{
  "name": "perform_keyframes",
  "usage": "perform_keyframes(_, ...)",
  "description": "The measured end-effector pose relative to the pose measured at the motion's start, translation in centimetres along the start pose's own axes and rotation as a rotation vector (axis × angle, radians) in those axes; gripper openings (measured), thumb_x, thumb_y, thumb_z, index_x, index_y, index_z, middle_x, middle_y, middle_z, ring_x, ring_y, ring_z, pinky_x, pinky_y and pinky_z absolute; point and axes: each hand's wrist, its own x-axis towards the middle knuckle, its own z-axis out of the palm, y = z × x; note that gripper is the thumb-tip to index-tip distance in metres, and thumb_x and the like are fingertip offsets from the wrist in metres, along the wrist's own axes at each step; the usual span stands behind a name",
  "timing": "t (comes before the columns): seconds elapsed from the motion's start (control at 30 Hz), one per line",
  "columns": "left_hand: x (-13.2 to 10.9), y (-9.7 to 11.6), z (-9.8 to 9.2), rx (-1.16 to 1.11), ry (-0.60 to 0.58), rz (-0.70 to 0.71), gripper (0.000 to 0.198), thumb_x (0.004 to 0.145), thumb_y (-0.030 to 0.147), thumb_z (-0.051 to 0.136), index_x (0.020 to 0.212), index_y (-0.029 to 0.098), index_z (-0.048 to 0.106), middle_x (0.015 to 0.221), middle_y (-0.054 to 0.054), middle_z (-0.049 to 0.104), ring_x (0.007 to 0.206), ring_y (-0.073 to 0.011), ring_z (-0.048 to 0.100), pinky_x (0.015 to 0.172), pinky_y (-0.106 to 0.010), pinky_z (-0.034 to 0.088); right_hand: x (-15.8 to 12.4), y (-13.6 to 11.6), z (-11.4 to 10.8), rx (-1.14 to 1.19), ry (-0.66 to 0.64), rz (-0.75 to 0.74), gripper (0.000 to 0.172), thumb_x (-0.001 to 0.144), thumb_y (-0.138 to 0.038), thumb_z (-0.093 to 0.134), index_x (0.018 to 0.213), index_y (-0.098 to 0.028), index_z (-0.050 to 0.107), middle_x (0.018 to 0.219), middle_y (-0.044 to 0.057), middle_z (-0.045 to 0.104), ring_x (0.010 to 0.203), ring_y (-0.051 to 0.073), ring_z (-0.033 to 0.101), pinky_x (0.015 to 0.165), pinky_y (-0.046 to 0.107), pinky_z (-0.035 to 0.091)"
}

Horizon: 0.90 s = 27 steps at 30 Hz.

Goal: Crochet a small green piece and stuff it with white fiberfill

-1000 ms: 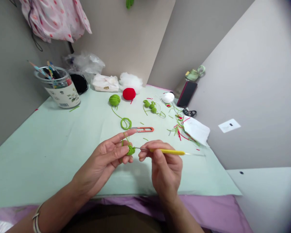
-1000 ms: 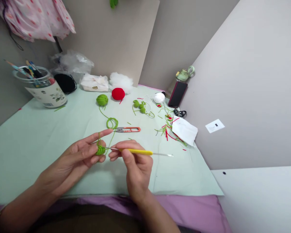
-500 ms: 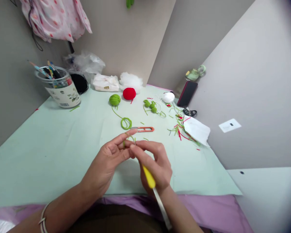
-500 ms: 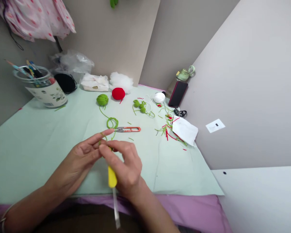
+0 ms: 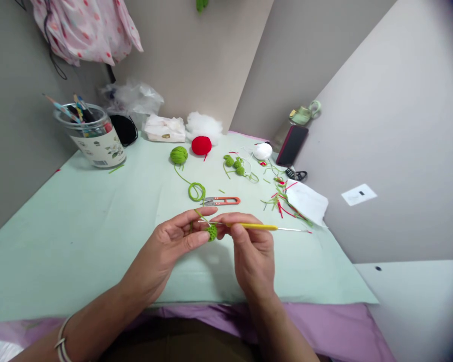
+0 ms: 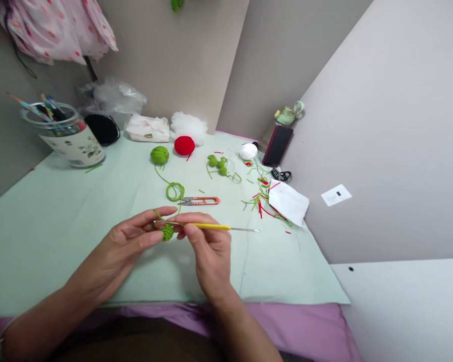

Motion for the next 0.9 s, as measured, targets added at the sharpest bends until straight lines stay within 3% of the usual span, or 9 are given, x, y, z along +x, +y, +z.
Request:
perform_keyframes(0.2, 0.0, 0.6, 0.0, 0.038, 0.021, 0.03, 0.029, 0.082, 0.032, 0.088, 0.111, 0.03, 0.088, 0.091, -0.002, 0.073, 0.08, -0.014, 0.06, 0.077, -0.025, 0.052, 0.5, -0.6, -0.2, 0.164, 0.013, 0.089, 0.017, 0.103, -0.034, 0.068, 0.097, -0.025, 0.08, 0.09, 0.002, 0.081, 0.075, 0.014, 0.073, 0.071, 0.027, 0.06)
perform_keyframes(0.4, -0.3, 0.6, -0.4, 0.037, 0.009, 0.022, 0.029, 0.087, 0.033, 0.086, 0.116, 0.034, 0.086, 0.089, 0.002, 0.068, 0.08, -0.0128, 0.067, 0.09, -0.029, 0.053, -0.1, -1.6, 0.0, 0.006, -0.019, 0.001, 0.019, 0.107, -0.03, 0.062, 0.103, -0.024, 0.079, 0.096, 0.003, 0.081, 0.081, 0.015, 0.077, 0.079, 0.03, 0.063)
perform_keyframes(0.63, -0.2, 0.5, -0.7, 0.047, 0.025, 0.054, 0.027, 0.086, 0.034, 0.087, 0.113, 0.035, 0.087, 0.091, 0.001, 0.065, 0.086, -0.0145, 0.066, 0.084, -0.027, 0.058, -0.3, -2.0, 0.0, -0.12, -0.025, -0.083, 0.022, 0.109, -0.024, 0.055, 0.107, -0.025, 0.077, 0.099, 0.002, 0.08, 0.082, 0.015, 0.078, 0.079, 0.031, 0.065)
perform_keyframes(0.73, -0.1, 0.2, -0.6, 0.102, 0.035, 0.114, 0.027, 0.088, 0.032, 0.086, 0.114, 0.039, 0.086, 0.088, 0.003, 0.066, 0.083, -0.0128, 0.066, 0.087, -0.026, 0.057, -0.4, -1.9, -0.1, -0.279, -0.052, -0.2, 0.024, 0.109, -0.018, 0.053, 0.112, -0.026, 0.076, 0.101, 0.003, 0.08, 0.085, 0.017, 0.078, 0.081, 0.034, 0.065)
perform_keyframes(0.9, -0.3, 0.0, -0.2, 0.241, 0.149, 0.249, 0.036, 0.088, 0.026, 0.087, 0.118, 0.046, 0.083, 0.087, 0.006, 0.068, 0.083, -0.0119, 0.063, 0.088, -0.024, 0.053, -1.1, -1.5, -0.2, -0.574, -0.152, -0.524, 0.035, 0.102, -0.007, 0.057, 0.127, -0.026, 0.071, 0.109, 0.01, 0.081, 0.1, 0.023, 0.078, 0.082, 0.039, 0.066)
